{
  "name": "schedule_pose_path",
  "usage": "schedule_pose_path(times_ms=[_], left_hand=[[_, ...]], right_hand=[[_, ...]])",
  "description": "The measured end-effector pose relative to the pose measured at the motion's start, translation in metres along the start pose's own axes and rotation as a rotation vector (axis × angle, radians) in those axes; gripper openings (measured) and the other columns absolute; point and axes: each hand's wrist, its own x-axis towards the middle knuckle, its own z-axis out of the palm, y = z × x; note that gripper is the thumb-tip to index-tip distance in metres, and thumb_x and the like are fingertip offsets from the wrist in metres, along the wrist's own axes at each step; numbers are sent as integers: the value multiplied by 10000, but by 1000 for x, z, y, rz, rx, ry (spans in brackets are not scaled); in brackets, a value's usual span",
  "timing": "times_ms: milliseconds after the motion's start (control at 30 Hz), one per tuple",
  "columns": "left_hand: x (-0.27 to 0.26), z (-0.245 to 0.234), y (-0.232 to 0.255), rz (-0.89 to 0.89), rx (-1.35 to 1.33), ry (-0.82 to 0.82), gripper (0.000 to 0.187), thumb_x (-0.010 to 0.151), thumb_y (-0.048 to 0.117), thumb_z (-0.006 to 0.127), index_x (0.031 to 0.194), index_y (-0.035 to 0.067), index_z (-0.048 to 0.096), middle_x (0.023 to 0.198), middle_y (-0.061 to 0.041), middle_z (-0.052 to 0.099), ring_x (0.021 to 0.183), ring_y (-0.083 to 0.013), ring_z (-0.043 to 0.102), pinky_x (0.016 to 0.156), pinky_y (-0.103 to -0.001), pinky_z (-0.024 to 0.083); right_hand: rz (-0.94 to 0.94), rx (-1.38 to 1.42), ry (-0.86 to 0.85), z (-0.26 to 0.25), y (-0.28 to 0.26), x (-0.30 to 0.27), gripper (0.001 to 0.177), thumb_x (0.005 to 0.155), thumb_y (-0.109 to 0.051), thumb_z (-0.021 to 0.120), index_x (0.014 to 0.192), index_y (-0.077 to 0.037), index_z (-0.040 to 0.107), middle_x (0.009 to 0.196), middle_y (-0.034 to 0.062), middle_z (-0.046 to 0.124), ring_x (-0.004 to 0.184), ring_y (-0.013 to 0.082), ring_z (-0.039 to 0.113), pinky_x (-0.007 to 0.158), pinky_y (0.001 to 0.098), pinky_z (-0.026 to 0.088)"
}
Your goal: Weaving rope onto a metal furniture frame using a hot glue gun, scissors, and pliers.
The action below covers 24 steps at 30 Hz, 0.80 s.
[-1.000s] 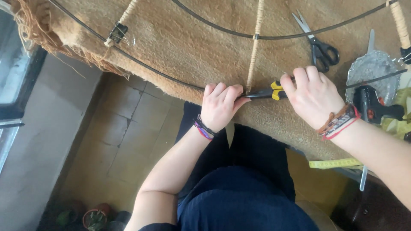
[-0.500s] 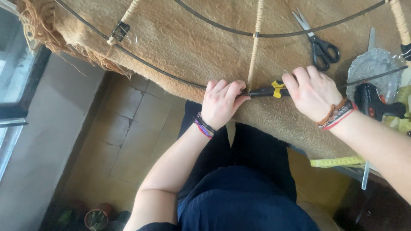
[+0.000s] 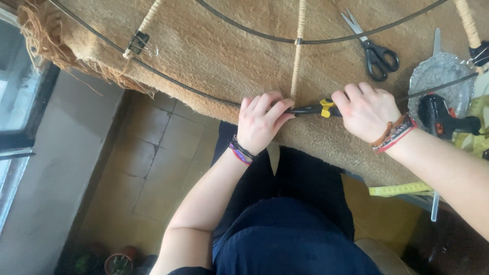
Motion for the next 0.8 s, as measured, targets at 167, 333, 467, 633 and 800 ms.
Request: schedule_pose_path(times_ms=[167, 333, 467, 633, 800], left_hand=[[-4, 7, -4, -17, -10, 35, 228, 931, 411, 766, 1090, 265, 694, 1106, 28, 568, 777, -106, 600, 761, -303, 411], [-5, 11, -5, -18, -9, 68, 224, 934, 468, 693, 1077, 295, 687, 1074, 47, 551, 789, -114, 625, 792, -281, 440], [-4, 11, -5, -22, -13, 61, 233, 928, 473, 696, 1093, 309, 693, 1080, 45, 537, 774, -108, 632, 805, -280, 442], [-7, 16, -8, -22, -14, 61, 231, 924, 479, 702, 1106, 336, 699, 1073, 50, 533, 776, -92, 640, 799, -271, 434], [-5, 13, -7, -19, -5, 50, 238, 926, 481, 708, 1117, 339, 703, 1075, 47, 520, 811, -105, 645, 793, -277, 425]], right_hand=[[92, 96, -85, 7, -8, -3, 188, 899, -144, 586, 1078, -150, 643, 932, 45, 597, 837, 245, 650, 599, 336, 563], [67, -4, 16, 15, -12, 2, 60, 877, -214, 541, 906, -195, 589, 842, 14, 566, 840, 238, 651, 674, 339, 532], [74, 33, 12, 24, -13, -2, 85, 849, -217, 542, 899, -185, 603, 811, 20, 583, 802, 239, 674, 662, 349, 547], [121, 82, -10, 25, -13, -4, 125, 858, -211, 550, 968, -180, 601, 879, 30, 573, 859, 260, 660, 688, 373, 548], [73, 47, -48, 19, -7, 3, 108, 882, -212, 516, 936, -177, 603, 826, 20, 593, 782, 237, 667, 655, 358, 541]])
